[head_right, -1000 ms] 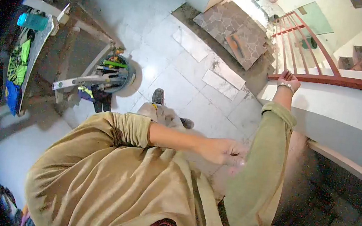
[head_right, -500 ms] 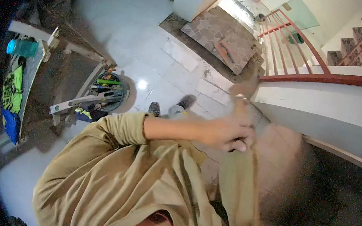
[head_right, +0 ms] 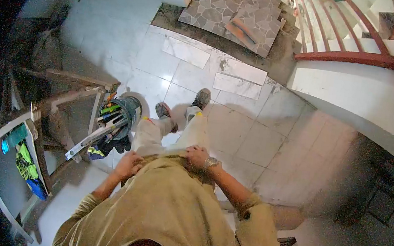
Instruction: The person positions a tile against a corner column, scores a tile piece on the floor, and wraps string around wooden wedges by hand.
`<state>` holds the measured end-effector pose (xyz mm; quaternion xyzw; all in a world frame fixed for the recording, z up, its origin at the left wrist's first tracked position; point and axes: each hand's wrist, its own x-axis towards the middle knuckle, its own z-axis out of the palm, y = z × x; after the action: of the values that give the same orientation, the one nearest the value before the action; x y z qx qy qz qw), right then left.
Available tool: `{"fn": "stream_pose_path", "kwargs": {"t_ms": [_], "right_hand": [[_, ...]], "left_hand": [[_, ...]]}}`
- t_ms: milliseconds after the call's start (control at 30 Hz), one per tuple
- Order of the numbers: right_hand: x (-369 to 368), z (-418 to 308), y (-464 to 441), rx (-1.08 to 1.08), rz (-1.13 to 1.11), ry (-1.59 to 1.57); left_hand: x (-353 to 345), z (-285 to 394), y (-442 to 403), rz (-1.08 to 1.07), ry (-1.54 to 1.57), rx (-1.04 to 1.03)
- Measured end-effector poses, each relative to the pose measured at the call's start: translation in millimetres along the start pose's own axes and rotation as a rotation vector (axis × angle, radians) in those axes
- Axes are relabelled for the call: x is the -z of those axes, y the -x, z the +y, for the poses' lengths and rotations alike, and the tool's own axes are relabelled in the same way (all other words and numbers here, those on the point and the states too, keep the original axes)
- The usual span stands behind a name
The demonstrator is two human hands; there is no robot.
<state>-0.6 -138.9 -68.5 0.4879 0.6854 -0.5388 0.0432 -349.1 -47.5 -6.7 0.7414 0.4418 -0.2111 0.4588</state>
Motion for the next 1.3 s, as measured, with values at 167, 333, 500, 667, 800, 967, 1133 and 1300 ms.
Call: {"fn": "stream_pose_path", "kwargs": {"t_ms": [167,333,500,667,800,967,1133,1300], "right_hand": [[21.2,6.4,-17.3,-0.162,-0.141,-0.181],[-2.9,-4.1,18.5,-0.212,-0.261,-0.733],[-22.8,41.7,-57.1,-0.123,-0.388,-0.557],[12.2,158.4,-229.4,0.008,-0.290,-0.158],[65.6,338.4,-412.2,-0.016,0.327,0.495],[135.2,441.6,-554.6,-0.249,0.434,0.437],[121.3,460.8,-610.9,-0.242,0.400,0.506],[107.6,453.2,-589.2,-0.350,0.270,0.657]], "left_hand": [[-9.5,8.4,-26.2,0.033,0.086,0.158],[-39.7,-56.7,39.6,-0.258,0.744,0.231],[13.5,-36.1,-75.5,-0.815,0.536,0.305],[12.1,-130.7,-324.6,-0.523,0.173,-0.413],[85.5,-242.9,-588.9,0.077,0.273,-0.095],[129.8,-314.3,-741.2,0.459,-0.340,-0.040],[85.3,-361.3,-818.4,0.723,-0.310,-0.204],[81.8,-348.3,-815.0,0.297,-0.600,-0.042]]}}
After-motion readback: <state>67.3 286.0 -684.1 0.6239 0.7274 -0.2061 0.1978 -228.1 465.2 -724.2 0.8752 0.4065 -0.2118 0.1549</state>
